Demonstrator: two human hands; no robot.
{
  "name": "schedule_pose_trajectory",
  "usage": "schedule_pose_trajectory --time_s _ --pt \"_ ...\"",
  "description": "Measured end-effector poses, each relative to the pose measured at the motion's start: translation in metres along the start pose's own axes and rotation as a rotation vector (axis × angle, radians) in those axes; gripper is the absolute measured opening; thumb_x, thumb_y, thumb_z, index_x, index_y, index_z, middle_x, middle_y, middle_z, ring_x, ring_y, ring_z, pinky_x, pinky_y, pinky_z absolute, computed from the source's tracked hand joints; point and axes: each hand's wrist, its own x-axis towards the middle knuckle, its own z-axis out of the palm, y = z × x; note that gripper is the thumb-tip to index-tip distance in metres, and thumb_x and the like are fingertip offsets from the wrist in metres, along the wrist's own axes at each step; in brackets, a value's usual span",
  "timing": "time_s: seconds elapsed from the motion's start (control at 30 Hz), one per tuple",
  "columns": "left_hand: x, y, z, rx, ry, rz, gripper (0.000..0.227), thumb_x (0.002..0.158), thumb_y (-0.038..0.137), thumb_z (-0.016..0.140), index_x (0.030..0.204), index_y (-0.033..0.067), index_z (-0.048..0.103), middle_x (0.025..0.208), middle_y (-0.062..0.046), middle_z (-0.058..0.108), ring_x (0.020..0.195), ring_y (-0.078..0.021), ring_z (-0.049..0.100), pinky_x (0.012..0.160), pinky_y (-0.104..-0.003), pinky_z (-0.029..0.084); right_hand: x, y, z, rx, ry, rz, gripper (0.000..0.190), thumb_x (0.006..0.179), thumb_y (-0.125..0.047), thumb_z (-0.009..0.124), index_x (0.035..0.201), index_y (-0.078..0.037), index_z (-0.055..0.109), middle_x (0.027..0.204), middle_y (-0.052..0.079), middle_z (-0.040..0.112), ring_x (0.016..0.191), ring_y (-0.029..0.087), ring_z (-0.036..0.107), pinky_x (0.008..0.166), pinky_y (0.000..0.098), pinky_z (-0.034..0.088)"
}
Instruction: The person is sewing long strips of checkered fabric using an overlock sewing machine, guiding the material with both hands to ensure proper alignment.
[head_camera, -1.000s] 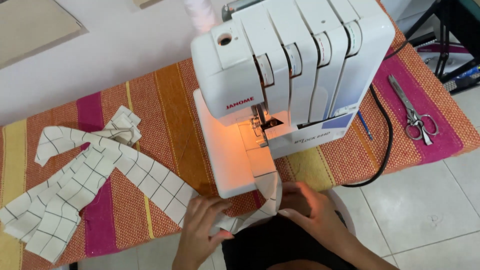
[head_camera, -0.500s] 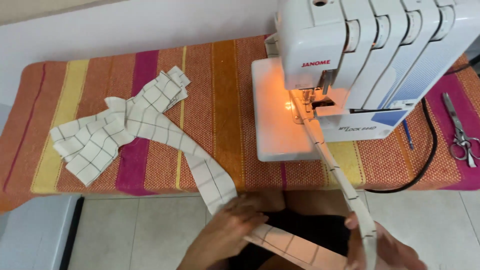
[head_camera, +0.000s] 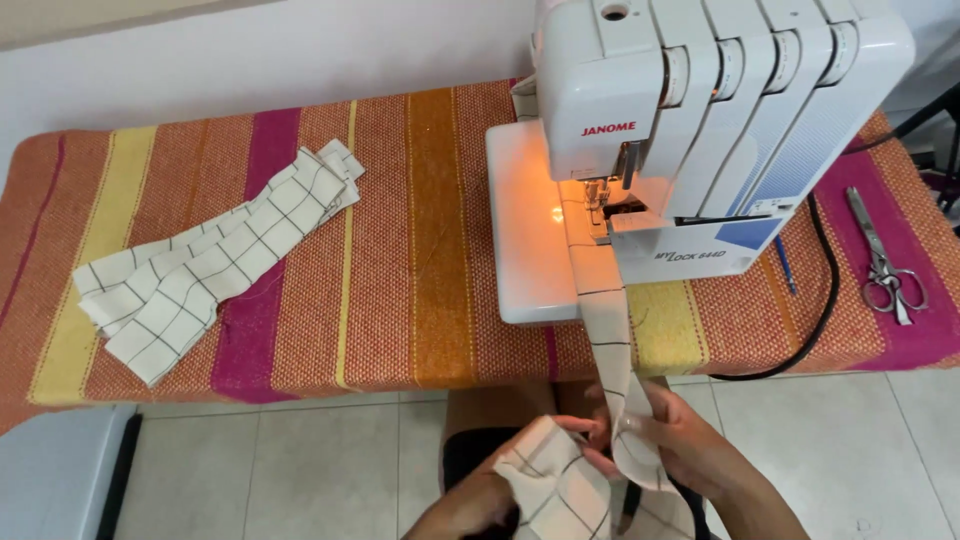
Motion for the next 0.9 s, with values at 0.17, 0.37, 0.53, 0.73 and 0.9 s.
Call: schedule_pose_trajectory --time_s 0.17,0.37,0.53,0.73,0.9 --pt "-0.017 0.087 -0.005 1.243 -0.117 -0.352 0.110 0.089 0.059 0.069 0.173 0.0131 0.014 0.182 -0.010 0.020 0.167 -0.0261 0.019 0.129 -0.041 0.023 0.011 -0.015 0.008 -0.247 0.284 -0.124 0.044 0.093 -0.015 0.070 0.133 0.004 0.073 0.107 0.033 0.092 0.098 0.044 0.090 0.086 0.0485 0.069" --pt "0.028 0.039 0.018 1.067 0.593 0.388 0.041 0.094 0.039 0.085 0.118 0.0115 0.067 0.103 -0.004 0.075 0.092 -0.0155 0.074 0.086 -0.029 0.062 0.020 0.000 0.002 -0.557 0.408 -0.533 0.012 0.095 -0.014 0.081 0.099 -0.002 0.082 0.090 0.007 0.077 0.085 0.014 0.073 0.075 0.0278 0.058" --pt "0.051 0.034 0.021 0.862 0.692 0.585 0.046 0.093 0.034 0.085 0.124 0.0060 0.065 0.111 -0.008 0.075 0.099 -0.0184 0.074 0.090 -0.031 0.063 0.012 0.003 0.008 -0.346 0.415 -0.298 0.019 0.091 -0.012 0.086 0.103 0.003 0.081 0.080 0.008 0.076 0.069 0.014 0.066 0.058 0.0294 0.055" --pt "0.044 -0.012 0.015 0.821 0.704 0.483 0.034 0.097 0.014 0.073 0.123 0.0053 0.051 0.103 -0.010 0.070 0.096 -0.0209 0.074 0.087 -0.033 0.065 0.003 -0.001 0.022 -0.458 0.460 -0.354 0.019 0.087 -0.017 0.090 0.084 0.000 0.083 0.073 0.006 0.081 0.059 0.013 0.066 0.055 0.0276 0.053" --pt "0.036 -0.057 0.002 0.856 0.774 0.514 0.030 0.095 0.018 0.081 0.113 0.0072 0.060 0.093 -0.006 0.067 0.084 -0.0150 0.068 0.079 -0.028 0.057 0.002 0.000 0.021 -0.667 0.526 -0.375 0.021 0.085 -0.028 0.090 0.082 -0.008 0.087 0.074 0.000 0.087 0.065 0.005 0.073 0.059 0.0220 0.055"
